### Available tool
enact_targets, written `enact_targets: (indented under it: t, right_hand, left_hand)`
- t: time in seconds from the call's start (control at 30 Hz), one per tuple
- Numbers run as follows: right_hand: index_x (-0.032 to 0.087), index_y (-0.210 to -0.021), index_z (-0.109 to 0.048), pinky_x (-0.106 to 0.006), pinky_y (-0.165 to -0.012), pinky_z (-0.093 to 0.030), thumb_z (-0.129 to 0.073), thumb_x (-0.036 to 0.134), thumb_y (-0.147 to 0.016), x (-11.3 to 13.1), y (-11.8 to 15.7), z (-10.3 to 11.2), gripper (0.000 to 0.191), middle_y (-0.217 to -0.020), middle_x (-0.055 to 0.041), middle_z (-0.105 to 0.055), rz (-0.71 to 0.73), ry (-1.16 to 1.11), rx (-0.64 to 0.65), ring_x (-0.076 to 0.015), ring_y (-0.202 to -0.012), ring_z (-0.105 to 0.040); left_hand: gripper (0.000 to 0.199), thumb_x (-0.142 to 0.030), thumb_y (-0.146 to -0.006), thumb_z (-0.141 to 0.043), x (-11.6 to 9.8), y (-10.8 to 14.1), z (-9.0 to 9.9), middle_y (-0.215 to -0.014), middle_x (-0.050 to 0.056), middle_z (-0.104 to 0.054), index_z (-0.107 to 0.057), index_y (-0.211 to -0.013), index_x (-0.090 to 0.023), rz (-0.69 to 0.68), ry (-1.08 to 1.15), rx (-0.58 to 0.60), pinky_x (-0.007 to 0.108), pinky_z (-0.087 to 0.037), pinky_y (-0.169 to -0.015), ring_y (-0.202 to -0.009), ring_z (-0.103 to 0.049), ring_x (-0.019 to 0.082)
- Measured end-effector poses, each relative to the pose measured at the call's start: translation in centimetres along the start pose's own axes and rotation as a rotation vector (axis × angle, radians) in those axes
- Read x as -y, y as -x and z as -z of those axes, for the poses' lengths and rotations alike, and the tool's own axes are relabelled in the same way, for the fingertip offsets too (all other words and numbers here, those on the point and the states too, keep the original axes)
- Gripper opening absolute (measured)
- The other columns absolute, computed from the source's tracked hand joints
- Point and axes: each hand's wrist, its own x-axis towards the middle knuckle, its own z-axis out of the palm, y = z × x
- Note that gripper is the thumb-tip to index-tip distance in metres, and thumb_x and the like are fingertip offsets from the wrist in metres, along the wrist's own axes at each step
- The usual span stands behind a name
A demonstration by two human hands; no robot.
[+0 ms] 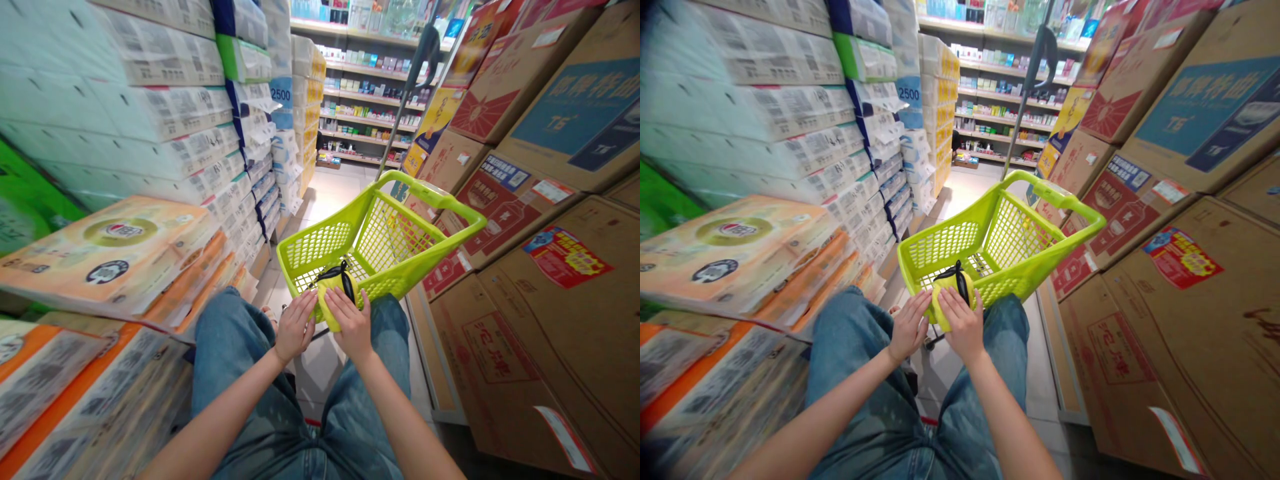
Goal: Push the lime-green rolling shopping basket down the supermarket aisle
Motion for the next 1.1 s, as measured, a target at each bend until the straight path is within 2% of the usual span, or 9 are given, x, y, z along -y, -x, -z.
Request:
enact_targets:
  t: [0.17,0.23,0.33,0.53,0.63,0.7,0.8,0.97,1.1]
  right_hand:
    - [0.028,-0.137,-0.054,-0.049,-0.123,-0.005,-0.044,0.007,-0.083,-8.0,-0.1,3.5,0.059,-0.135,-0.0029,-0.064,-0.076,0.121,-0.114,-0.0204,-0.127,-0.059]
    - [0.027,-0.133,-0.058,-0.051,-0.122,-0.007,-0.045,0.006,-0.082,-9.7,-0.3,3.9,0.057,-0.133,-0.0030,-0.066,-0.147,0.162,-0.166,-0.0216,-0.126,-0.060]
    - [0.024,-0.132,-0.059,-0.051,-0.122,-0.008,-0.045,0.006,-0.081,-8.5,-0.4,3.0,0.055,-0.132,-0.0053,-0.066,-0.213,0.185,-0.214,-0.0233,-0.127,-0.059]
    - [0.023,-0.139,-0.052,-0.045,-0.124,-0.003,-0.044,0.010,-0.085,0.9,0.2,-0.8,0.056,-0.136,-0.0056,-0.063,-0.131,0.002,-0.122,-0.0203,-0.133,-0.054]
    - [0.026,-0.142,-0.049,-0.045,-0.124,-0.003,-0.045,0.011,-0.085,2.6,0.4,-1.0,0.059,-0.136,-0.0045,-0.064,-0.082,-0.032,-0.072,-0.0193,-0.132,-0.055]
    - [0.028,-0.142,-0.049,-0.046,-0.124,-0.001,-0.045,0.009,-0.084,1.3,0.4,-0.3,0.061,-0.135,-0.0033,-0.065,-0.024,-0.026,-0.035,-0.0189,-0.130,-0.057]
    - [0.028,-0.141,-0.051,-0.046,-0.124,-0.002,-0.045,0.007,-0.084,-3.2,0.2,1.7,0.061,-0.134,-0.0026,-0.065,0.010,0.022,-0.016,-0.0199,-0.128,-0.058]
    - [0.029,-0.132,-0.059,-0.052,-0.122,-0.007,-0.045,0.007,-0.084,-10.3,-0.3,4.2,0.054,-0.132,-0.0029,-0.067,-0.139,0.129,-0.150,-0.0220,-0.125,-0.061]
    - [0.027,-0.130,-0.062,-0.055,-0.122,-0.010,-0.043,0.007,-0.084,-8.2,-0.3,2.8,0.054,-0.129,-0.0046,-0.068,-0.242,0.114,-0.225,-0.0234,-0.125,-0.061]
  left_hand:
    - [0.059,-0.015,-0.094,-0.042,-0.1,-0.1,0.3,-0.149,0.012,-0.048,-0.032,-0.152,-0.019,-0.005,0.013,0.021,0.050,-0.037,-0.116,-0.144,-0.039,0.025]
    - [0.058,-0.015,-0.094,-0.042,-0.3,-0.1,0.2,-0.149,0.012,-0.048,-0.032,-0.152,-0.019,-0.006,0.012,0.018,0.050,-0.037,-0.116,-0.144,-0.039,0.025]
    - [0.059,-0.015,-0.094,-0.042,-0.5,0.0,-0.1,-0.149,0.013,-0.048,-0.032,-0.152,-0.018,0.005,0.005,0.004,0.050,-0.037,-0.116,-0.144,-0.039,0.026]
    - [0.060,-0.016,-0.094,-0.041,-0.4,0.2,-0.5,-0.149,0.015,-0.047,-0.030,-0.152,-0.016,-0.001,-0.002,0.003,0.051,-0.037,-0.115,-0.144,-0.038,0.027]
    - [0.061,-0.016,-0.094,-0.040,-0.1,0.1,-0.3,-0.149,0.015,-0.047,-0.028,-0.153,-0.017,-0.015,-0.001,-0.001,0.051,-0.038,-0.115,-0.143,-0.039,0.026]
    - [0.061,-0.016,-0.094,-0.041,0.0,0.1,0.0,-0.149,0.014,-0.047,-0.028,-0.153,-0.018,-0.023,-0.006,0.010,0.051,-0.038,-0.115,-0.143,-0.040,0.026]
    - [0.061,-0.015,-0.093,-0.043,0.1,-0.1,0.3,-0.149,0.013,-0.048,-0.029,-0.153,-0.018,-0.037,-0.017,0.033,0.049,-0.038,-0.115,-0.143,-0.040,0.026]
    - [0.060,-0.017,-0.094,-0.042,-0.1,0.0,0.2,-0.149,0.014,-0.048,-0.031,-0.153,-0.017,-0.032,-0.032,0.033,0.049,-0.038,-0.115,-0.142,-0.041,0.026]
    - [0.061,-0.018,-0.094,-0.042,-0.4,0.1,-0.3,-0.149,0.014,-0.048,-0.030,-0.153,-0.018,-0.017,-0.018,0.007,0.050,-0.038,-0.114,-0.142,-0.041,0.027]
